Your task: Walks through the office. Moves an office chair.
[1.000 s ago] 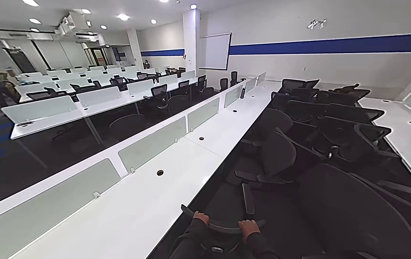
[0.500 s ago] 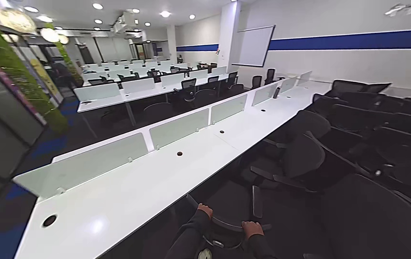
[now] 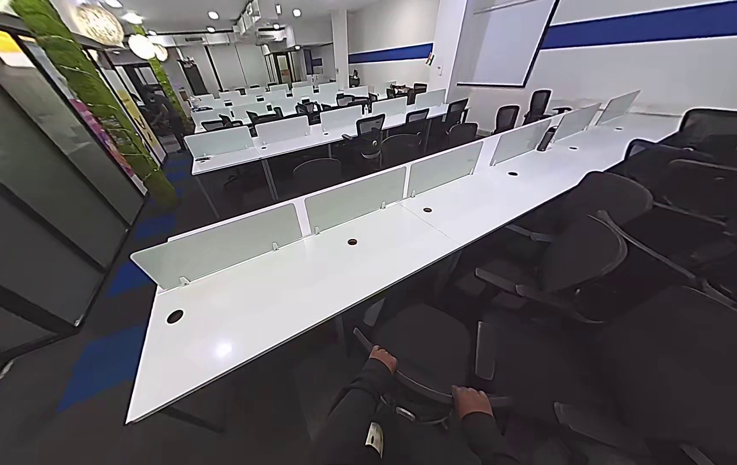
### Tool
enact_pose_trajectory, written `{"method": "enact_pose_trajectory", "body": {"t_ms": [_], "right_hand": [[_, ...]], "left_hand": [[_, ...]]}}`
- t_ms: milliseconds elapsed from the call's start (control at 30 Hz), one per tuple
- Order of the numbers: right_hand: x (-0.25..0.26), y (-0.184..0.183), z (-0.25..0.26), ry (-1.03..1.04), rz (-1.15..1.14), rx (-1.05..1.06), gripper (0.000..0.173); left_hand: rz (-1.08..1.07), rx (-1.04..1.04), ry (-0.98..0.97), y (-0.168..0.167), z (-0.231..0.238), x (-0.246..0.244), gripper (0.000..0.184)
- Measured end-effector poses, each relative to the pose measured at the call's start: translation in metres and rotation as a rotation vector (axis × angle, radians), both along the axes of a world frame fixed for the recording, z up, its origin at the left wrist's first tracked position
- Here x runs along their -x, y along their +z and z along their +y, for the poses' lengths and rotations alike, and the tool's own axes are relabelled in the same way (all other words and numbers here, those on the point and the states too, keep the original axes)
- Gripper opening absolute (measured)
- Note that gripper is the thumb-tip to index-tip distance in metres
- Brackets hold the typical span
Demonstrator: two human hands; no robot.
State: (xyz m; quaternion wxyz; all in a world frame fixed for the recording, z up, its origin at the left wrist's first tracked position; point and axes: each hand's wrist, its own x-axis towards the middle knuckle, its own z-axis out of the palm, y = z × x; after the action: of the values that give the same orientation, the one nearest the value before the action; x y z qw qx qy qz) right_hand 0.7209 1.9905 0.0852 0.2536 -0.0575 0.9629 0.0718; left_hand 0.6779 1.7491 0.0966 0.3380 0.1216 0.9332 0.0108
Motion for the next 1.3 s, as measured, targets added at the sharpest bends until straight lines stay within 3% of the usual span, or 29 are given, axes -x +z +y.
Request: {"method": "enact_pose_trajectory", "body": {"t_ms": [367, 600, 900, 1300], "right_hand": [[-0.085, 0.008, -0.029, -0.041, -0.019, -0.045, 0.048], [-0.161, 0.007, -0.088, -0.210, -0.048, -0.014, 0.053], [-0.254, 0.012, -0.164, -0.309, -0.068, 0.055, 0.061], [-0.398, 0.009, -0.182, -0.348, 0.012, 0.112, 0.067]], "left_hand": [[0.023, -0.090, -0.171, -0.007, -0.045, -0.103, 0.041], [-0.007, -0.082, -0.302, -0.004, -0.097, -0.140, 0.048], [0.062, -0.027, -0.357, -0.012, -0.153, -0.185, 0.043], [0.135, -0.055, -0.365, -0.022, -0.172, -0.311, 0.046]]}}
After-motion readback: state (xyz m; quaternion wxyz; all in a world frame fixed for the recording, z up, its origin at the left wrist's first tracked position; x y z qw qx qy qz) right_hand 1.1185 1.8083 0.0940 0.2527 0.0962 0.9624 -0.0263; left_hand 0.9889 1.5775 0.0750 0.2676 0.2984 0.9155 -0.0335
